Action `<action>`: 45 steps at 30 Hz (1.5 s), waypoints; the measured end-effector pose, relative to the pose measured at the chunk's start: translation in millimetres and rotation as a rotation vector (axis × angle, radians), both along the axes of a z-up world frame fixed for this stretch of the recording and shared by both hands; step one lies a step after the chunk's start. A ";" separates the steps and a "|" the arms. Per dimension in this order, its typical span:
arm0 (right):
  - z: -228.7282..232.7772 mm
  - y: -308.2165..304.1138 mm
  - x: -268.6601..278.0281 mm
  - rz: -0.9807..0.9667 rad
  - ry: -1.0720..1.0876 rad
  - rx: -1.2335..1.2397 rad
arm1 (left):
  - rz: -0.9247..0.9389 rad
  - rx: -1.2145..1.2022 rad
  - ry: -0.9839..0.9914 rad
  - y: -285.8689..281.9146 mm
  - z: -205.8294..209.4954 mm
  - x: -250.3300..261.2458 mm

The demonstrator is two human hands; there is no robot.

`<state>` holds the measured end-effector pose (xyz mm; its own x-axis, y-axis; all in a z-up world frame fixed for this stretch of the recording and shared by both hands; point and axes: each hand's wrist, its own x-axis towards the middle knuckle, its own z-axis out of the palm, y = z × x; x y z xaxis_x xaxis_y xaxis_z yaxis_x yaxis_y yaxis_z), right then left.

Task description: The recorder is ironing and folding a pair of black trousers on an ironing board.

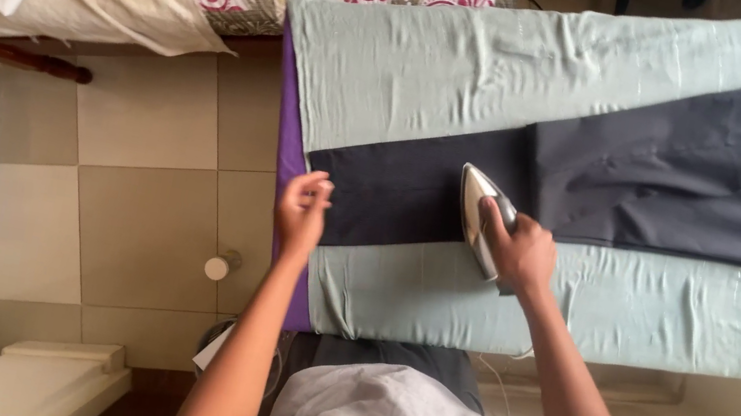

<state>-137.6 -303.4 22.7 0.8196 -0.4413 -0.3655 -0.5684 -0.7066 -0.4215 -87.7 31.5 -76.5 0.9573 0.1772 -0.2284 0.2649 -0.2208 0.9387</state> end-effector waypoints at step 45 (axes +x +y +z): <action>-4.4 140.4 129.1 0.722 0.219 -0.415 | 0.106 -0.088 -0.257 34.4 -30.2 5.5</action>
<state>-8.5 -163.0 18.3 0.8808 0.0279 -0.4727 0.0410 -0.9990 0.0175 -82.2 65.9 -106.8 0.9630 0.2696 0.0006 0.0329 -0.1198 0.9923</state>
